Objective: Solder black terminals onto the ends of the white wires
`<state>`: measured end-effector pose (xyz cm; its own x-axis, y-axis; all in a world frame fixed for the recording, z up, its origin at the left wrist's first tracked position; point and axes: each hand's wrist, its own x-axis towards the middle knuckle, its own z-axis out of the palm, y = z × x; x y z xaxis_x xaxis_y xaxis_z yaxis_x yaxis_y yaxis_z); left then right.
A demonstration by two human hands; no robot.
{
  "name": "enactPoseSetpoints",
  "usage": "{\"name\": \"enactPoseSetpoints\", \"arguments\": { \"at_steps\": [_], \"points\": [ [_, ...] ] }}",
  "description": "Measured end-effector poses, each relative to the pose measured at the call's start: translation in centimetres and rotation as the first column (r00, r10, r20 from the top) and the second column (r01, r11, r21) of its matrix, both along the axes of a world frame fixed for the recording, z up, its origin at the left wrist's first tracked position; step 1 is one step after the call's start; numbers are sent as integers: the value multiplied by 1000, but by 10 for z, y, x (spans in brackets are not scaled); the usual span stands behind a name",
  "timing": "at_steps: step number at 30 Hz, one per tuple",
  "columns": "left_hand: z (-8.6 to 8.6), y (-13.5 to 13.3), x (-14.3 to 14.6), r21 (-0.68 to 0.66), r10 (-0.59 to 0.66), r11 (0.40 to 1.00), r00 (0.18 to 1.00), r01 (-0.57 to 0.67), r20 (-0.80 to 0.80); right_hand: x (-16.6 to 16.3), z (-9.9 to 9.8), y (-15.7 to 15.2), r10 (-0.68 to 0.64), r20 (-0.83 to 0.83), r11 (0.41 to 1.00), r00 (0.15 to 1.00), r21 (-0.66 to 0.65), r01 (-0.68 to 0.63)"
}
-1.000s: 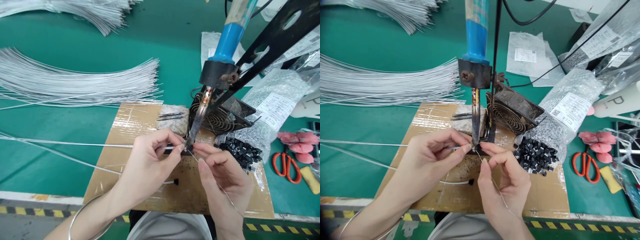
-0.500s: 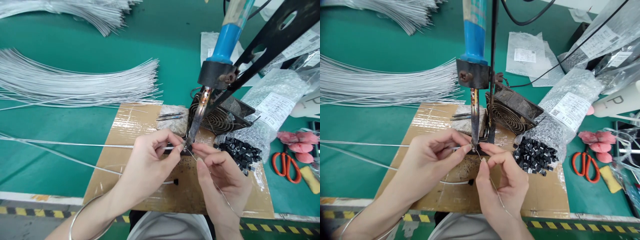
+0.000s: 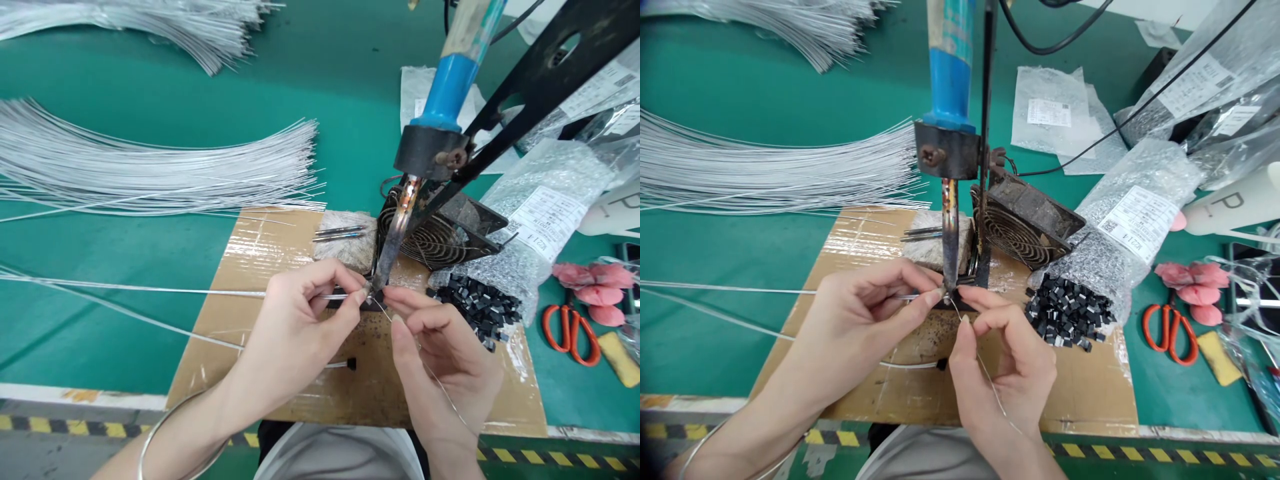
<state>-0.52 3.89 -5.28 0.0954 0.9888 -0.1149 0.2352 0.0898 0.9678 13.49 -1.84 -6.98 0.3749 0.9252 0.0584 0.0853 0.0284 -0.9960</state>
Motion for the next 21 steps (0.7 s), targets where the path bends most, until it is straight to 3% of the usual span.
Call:
{"name": "enactPoseSetpoints", "arguments": {
  "at_steps": [13, 21],
  "points": [
    [0, -1, 1, 36, 3, 999, 1000, -4, 29, -1, 1, -1, -2, 19, 1000, 1000, -1, 2],
    [-1, 1, 3, 22, 10, 1000, 1000, -10, 4, 9, -11, 1, 69, 127, 989, 989, 121, -85]
  ]
}}
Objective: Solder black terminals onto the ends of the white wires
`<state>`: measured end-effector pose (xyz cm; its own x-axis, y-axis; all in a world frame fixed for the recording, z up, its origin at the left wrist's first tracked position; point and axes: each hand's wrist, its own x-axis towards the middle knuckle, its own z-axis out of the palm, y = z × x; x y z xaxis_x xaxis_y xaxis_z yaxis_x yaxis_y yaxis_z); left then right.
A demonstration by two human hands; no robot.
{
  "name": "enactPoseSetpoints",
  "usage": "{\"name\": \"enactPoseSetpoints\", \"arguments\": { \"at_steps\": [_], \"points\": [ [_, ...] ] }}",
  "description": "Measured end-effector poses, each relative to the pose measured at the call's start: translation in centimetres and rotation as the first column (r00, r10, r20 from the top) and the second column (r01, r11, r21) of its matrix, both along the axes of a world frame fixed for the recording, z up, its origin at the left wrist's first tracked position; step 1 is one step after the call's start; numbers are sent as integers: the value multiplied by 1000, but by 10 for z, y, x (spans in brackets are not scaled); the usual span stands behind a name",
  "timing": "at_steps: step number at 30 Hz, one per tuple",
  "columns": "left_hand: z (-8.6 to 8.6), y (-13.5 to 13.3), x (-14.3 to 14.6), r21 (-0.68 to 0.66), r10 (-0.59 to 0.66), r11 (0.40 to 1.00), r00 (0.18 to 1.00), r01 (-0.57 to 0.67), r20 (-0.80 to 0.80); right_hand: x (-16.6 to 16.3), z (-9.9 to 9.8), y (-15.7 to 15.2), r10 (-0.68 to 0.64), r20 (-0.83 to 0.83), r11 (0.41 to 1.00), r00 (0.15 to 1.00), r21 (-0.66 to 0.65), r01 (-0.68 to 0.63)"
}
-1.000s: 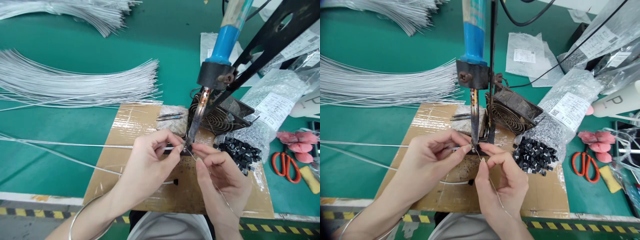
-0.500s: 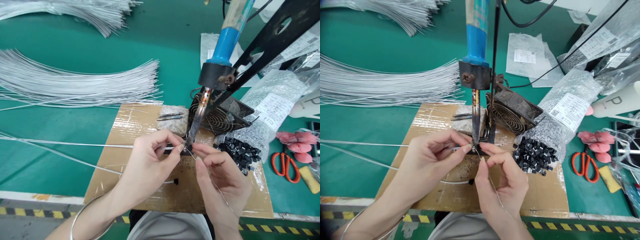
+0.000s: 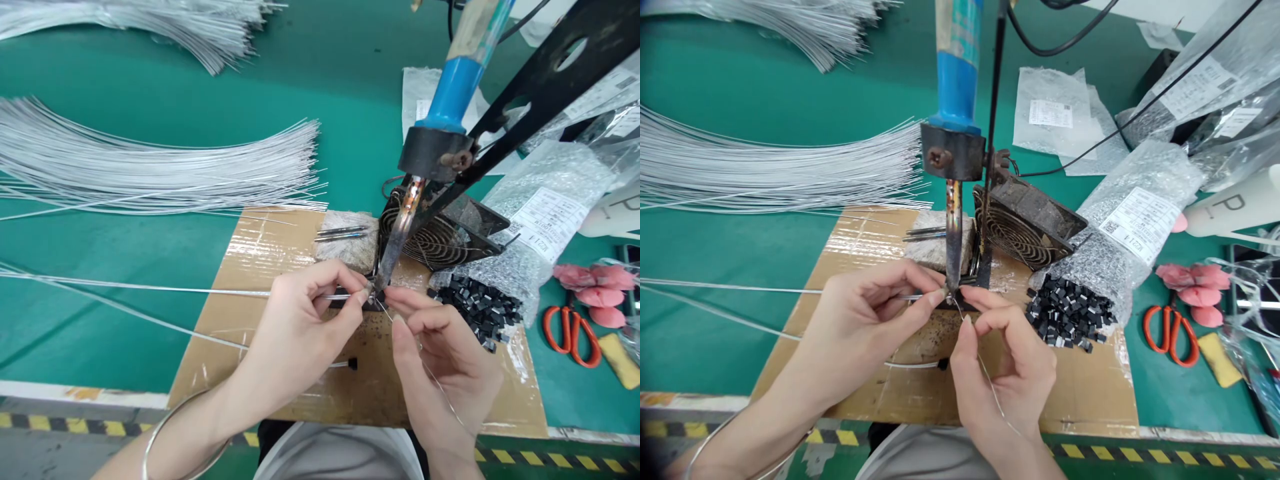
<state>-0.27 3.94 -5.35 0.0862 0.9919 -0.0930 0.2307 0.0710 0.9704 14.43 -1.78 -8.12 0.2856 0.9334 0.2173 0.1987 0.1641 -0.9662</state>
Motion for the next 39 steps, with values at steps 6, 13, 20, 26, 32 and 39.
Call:
{"name": "enactPoseSetpoints", "arguments": {
  "at_steps": [6, 13, 20, 26, 32, 39],
  "points": [
    [0, 0, 1, 6, -9, 1000, 1000, 9, -12, -1, -1, 1, -10, 26, 1000, 1000, 16, 10],
    [0, -1, -1, 10, -6, 1000, 1000, 7, -9, -3, 0, 1, -31, 38, 1000, 999, 7, 30],
    [0, -1, 0, 17, -9, 1000, 999, 8, 31, -3, -2, 0, -37, 72, 999, 997, 23, 36],
    [1, -2, -1, 26, -11, 1000, 1000, 10, 27, -4, -1, -1, -57, 77, 998, 995, 28, 55],
    [0, -2, 0, 23, -17, 1000, 999, 17, 30, -4, -1, -2, -45, 57, 999, 997, 12, 45],
    [1, 1, 1, 4, -21, 1000, 1000, 21, 10, -3, -1, -1, -54, 89, 998, 995, 20, 53]
  ]
}}
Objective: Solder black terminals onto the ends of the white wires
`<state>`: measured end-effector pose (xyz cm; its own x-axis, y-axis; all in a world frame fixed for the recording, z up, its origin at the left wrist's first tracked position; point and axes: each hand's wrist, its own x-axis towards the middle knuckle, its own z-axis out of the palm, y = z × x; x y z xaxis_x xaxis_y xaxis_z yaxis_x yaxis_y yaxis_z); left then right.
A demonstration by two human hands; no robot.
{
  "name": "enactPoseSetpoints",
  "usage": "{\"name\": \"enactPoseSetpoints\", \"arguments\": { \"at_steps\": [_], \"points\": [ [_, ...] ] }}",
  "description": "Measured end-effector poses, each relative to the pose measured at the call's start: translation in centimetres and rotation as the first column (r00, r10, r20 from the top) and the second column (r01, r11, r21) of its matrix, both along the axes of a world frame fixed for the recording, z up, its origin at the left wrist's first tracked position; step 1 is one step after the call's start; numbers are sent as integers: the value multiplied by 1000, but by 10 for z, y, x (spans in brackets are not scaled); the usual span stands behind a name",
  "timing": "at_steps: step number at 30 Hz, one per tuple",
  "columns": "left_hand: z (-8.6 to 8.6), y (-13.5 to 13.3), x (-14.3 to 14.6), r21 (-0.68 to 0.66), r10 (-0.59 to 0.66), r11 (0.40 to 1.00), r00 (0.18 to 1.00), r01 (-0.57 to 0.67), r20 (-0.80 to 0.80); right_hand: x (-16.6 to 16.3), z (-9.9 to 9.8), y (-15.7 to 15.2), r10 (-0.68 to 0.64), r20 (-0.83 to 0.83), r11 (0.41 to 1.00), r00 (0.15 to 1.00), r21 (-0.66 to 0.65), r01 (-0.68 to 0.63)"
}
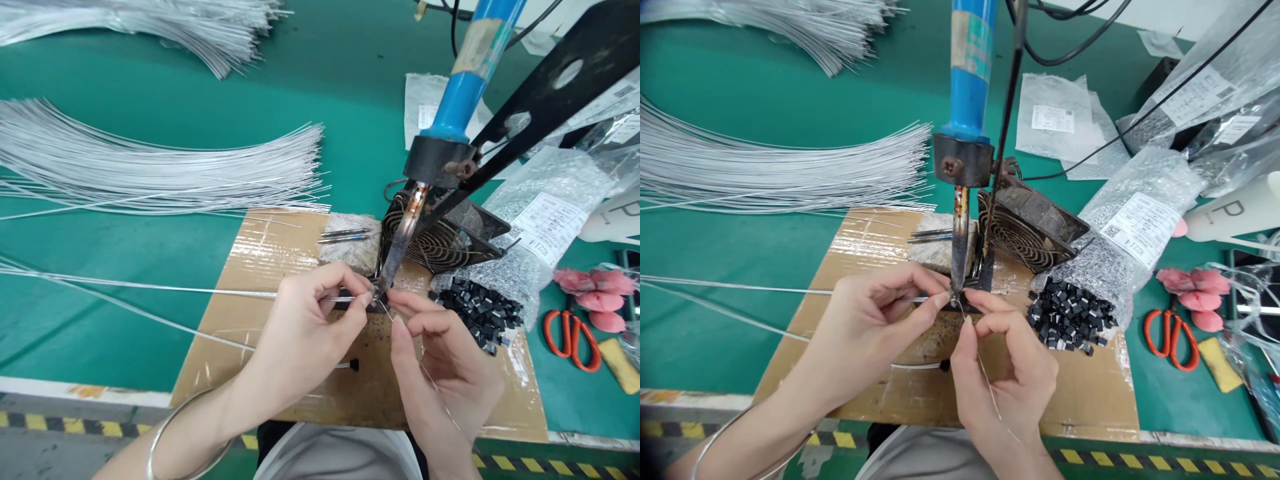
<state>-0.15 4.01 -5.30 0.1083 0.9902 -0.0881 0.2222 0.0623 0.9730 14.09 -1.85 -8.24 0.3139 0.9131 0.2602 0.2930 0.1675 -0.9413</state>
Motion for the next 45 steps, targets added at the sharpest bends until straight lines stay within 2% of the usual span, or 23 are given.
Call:
{"name": "enactPoseSetpoints", "arguments": {
  "at_steps": [45],
  "points": [
    [2, -3, -2, 4, -8, 1000, 1000, 8, 28, -1, -1, 1, -18, 81, 998, 997, 58, 13]
  ]
}}
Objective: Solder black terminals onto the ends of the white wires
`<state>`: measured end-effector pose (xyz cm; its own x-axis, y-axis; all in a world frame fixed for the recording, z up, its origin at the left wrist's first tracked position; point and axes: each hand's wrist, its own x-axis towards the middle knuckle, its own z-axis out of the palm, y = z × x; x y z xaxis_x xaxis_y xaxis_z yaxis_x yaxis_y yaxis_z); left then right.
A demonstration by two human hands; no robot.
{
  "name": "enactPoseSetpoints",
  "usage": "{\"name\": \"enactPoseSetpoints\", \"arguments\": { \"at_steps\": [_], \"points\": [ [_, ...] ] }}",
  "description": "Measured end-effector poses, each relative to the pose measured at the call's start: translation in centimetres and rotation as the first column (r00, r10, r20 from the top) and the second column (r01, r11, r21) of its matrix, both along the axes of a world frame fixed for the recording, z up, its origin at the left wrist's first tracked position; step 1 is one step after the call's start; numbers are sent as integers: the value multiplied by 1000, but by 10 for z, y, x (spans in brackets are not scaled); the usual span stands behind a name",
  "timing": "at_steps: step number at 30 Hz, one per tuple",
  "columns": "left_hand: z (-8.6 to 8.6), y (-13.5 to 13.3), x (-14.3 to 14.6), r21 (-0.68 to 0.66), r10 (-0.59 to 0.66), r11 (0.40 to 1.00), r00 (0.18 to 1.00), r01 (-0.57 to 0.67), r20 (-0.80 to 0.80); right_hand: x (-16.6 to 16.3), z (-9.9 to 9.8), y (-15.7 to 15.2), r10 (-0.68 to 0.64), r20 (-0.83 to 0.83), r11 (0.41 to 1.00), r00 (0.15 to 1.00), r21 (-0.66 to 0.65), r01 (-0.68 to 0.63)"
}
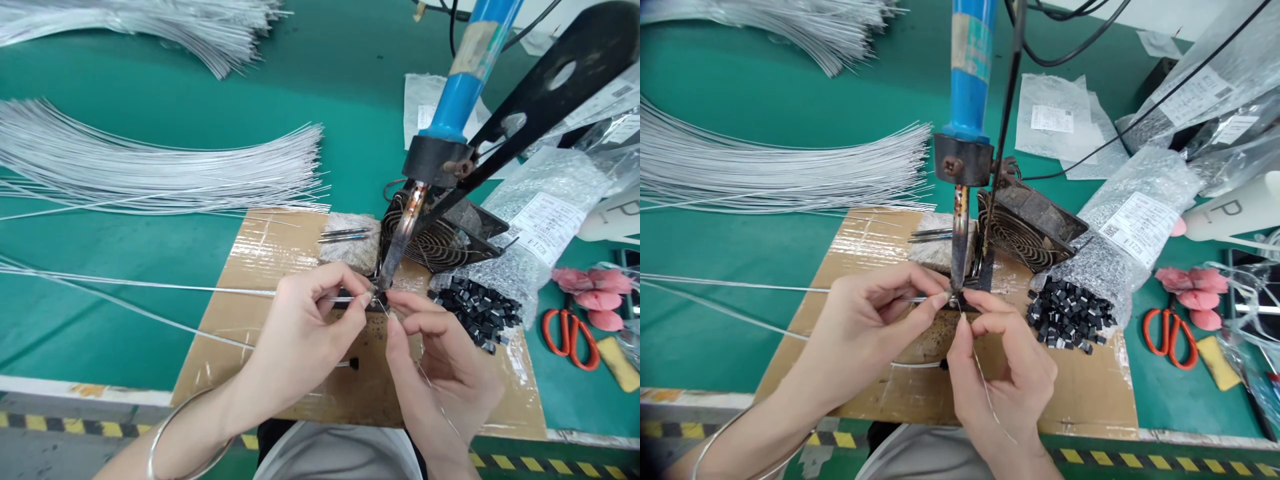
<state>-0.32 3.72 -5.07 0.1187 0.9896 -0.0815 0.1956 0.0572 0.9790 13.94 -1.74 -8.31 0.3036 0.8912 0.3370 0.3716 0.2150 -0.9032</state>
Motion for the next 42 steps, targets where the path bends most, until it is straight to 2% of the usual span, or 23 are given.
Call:
{"name": "enactPoseSetpoints", "arguments": {
  "at_steps": [42],
  "points": [
    [-1, -1, 0, -2, -11, 1000, 999, 11, -33, -1, -3, 3, 13, 19, 997, 1000, 82, -15]
  ]
}}
